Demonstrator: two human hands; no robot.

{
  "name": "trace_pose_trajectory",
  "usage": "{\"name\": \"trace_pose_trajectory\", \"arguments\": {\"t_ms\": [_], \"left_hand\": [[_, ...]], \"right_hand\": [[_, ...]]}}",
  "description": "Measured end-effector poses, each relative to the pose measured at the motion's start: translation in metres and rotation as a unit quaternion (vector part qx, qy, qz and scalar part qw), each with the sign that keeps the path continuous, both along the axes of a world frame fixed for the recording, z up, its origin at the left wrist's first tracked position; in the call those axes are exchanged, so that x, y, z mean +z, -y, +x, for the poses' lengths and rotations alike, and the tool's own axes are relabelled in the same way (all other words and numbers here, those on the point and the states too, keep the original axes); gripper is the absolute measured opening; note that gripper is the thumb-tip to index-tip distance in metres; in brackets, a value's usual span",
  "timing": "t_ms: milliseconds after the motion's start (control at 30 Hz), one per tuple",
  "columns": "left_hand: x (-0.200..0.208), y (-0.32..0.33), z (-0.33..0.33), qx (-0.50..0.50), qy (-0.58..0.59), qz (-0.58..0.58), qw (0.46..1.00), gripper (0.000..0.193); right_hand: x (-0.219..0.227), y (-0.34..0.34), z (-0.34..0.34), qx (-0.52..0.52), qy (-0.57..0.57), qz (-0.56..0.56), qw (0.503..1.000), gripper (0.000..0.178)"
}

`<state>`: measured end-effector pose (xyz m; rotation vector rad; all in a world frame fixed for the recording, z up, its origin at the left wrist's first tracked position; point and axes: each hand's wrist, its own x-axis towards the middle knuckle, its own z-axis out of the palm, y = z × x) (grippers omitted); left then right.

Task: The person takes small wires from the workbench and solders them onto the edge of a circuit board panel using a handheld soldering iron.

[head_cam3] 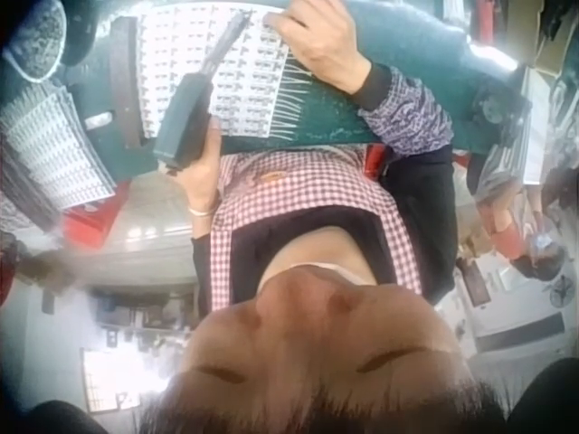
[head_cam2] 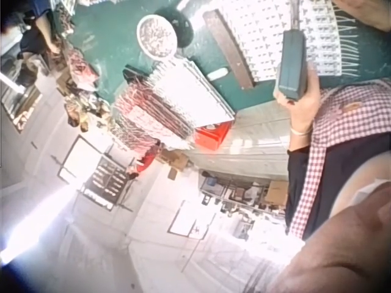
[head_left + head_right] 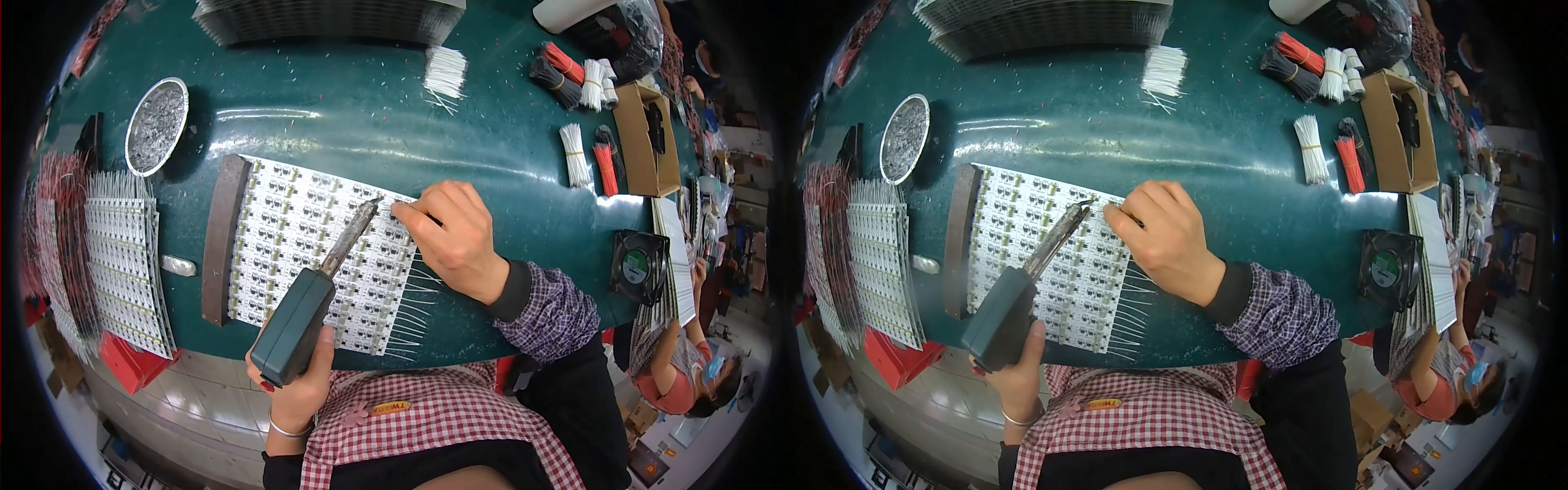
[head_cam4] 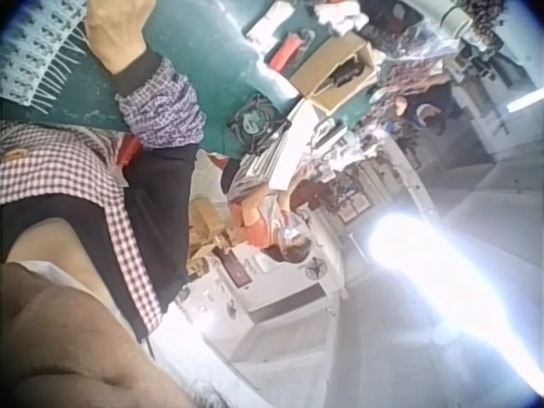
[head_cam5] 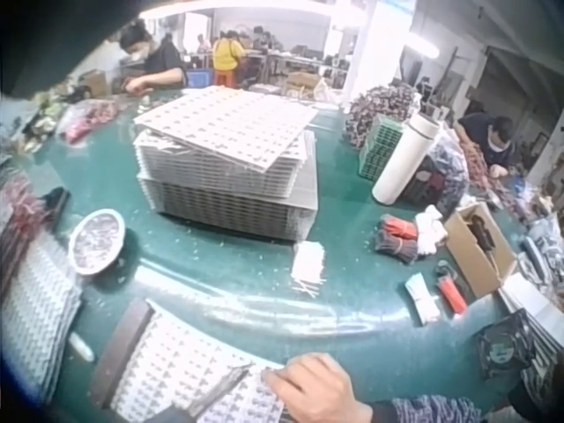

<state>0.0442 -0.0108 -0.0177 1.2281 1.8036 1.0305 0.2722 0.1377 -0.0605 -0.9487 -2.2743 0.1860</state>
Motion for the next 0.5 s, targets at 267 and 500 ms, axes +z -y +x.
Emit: {"name": "trace_pose_trajectory", "arguments": {"t_ms": [267,500], "left_hand": [[0.004,-0.014,0.008,0.025,-0.001,0.017,1.0,0.022],[-0.006,-0.009,0.006,0.014,-0.047,0.063,0.997,0.02]], "right_hand": [[0.0,0.0,0.0,-0.003,0.005,-0.003,1.0,0.033],[0.001,0.0,-0.002,-0.004,0.006,0.004,1.0,0.033]]}}
